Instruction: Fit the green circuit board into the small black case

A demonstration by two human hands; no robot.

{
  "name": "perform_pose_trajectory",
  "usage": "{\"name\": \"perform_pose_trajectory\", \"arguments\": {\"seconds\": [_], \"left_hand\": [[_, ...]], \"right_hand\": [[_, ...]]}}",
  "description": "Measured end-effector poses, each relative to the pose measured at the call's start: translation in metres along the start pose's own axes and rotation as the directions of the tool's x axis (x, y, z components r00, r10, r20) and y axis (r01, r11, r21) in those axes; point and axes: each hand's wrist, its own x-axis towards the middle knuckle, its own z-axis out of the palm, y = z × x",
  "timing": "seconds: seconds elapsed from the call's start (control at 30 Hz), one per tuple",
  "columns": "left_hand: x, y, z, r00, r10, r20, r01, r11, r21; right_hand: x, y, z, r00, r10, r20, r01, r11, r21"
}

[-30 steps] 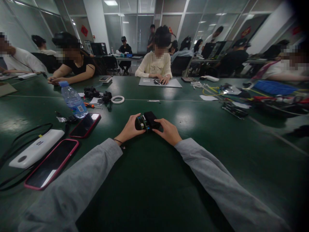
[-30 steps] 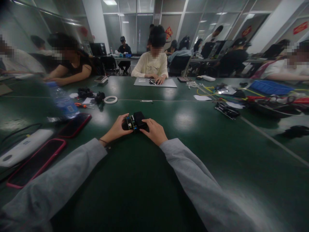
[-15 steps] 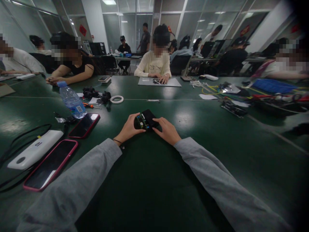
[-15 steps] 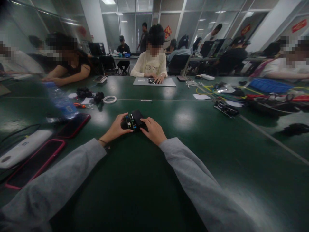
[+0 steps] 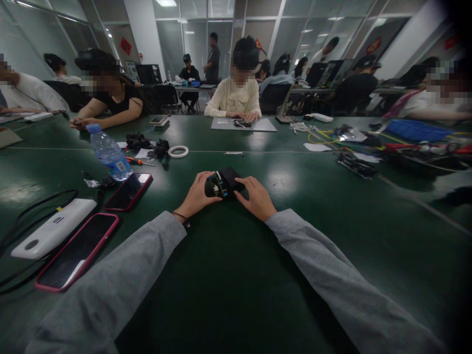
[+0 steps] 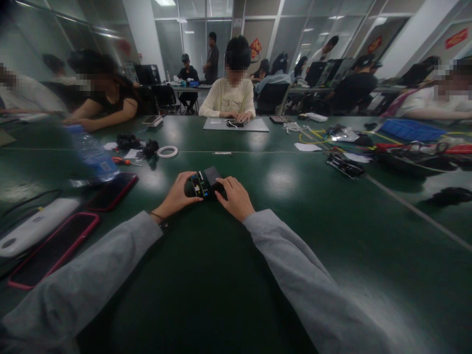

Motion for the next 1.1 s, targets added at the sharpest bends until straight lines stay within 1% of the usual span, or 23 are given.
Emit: {"name": "perform_pose_trajectory", "arguments": {"seconds": [0.27, 0.47, 0.6, 0.73, 0.8, 0.9, 1.0, 1.1], "left_hand": [[0.0, 0.002, 0.002, 0.999, 0.036, -0.029, -0.035, 0.999, 0.029], [0.0, 0.008, 0.001, 0.993, 0.101, -0.062, -0.094, 0.989, 0.111], [0.0, 0.011, -0.001, 0.988, 0.13, -0.082, -0.115, 0.979, 0.168], [0.0, 0.014, -0.003, 0.987, 0.141, -0.076, -0.123, 0.972, 0.203], [-0.001, 0.016, -0.003, 0.986, 0.152, -0.073, -0.133, 0.966, 0.222], [-0.001, 0.017, -0.003, 0.985, 0.164, -0.059, -0.144, 0.957, 0.253], [-0.002, 0.018, -0.003, 0.985, 0.166, -0.036, -0.149, 0.947, 0.285], [-0.003, 0.017, -0.004, 0.985, 0.172, -0.019, -0.158, 0.937, 0.313]], "right_hand": [[-0.001, 0.004, 0.003, 0.993, 0.096, -0.07, -0.088, 0.99, 0.109], [-0.001, 0.011, 0.004, 0.967, 0.211, -0.14, -0.173, 0.954, 0.245], [-0.002, 0.016, 0.005, 0.94, 0.31, -0.144, -0.244, 0.902, 0.356], [-0.002, 0.023, 0.008, 0.893, 0.433, -0.12, -0.335, 0.82, 0.464], [-0.002, 0.026, 0.009, 0.877, 0.468, -0.107, -0.357, 0.783, 0.509], [-0.002, 0.026, 0.009, 0.875, 0.472, -0.103, -0.357, 0.776, 0.52], [-0.002, 0.02, 0.006, 0.9, 0.417, -0.126, -0.322, 0.831, 0.454], [-0.002, 0.012, 0.002, 0.941, 0.307, -0.14, -0.238, 0.899, 0.368]]}}
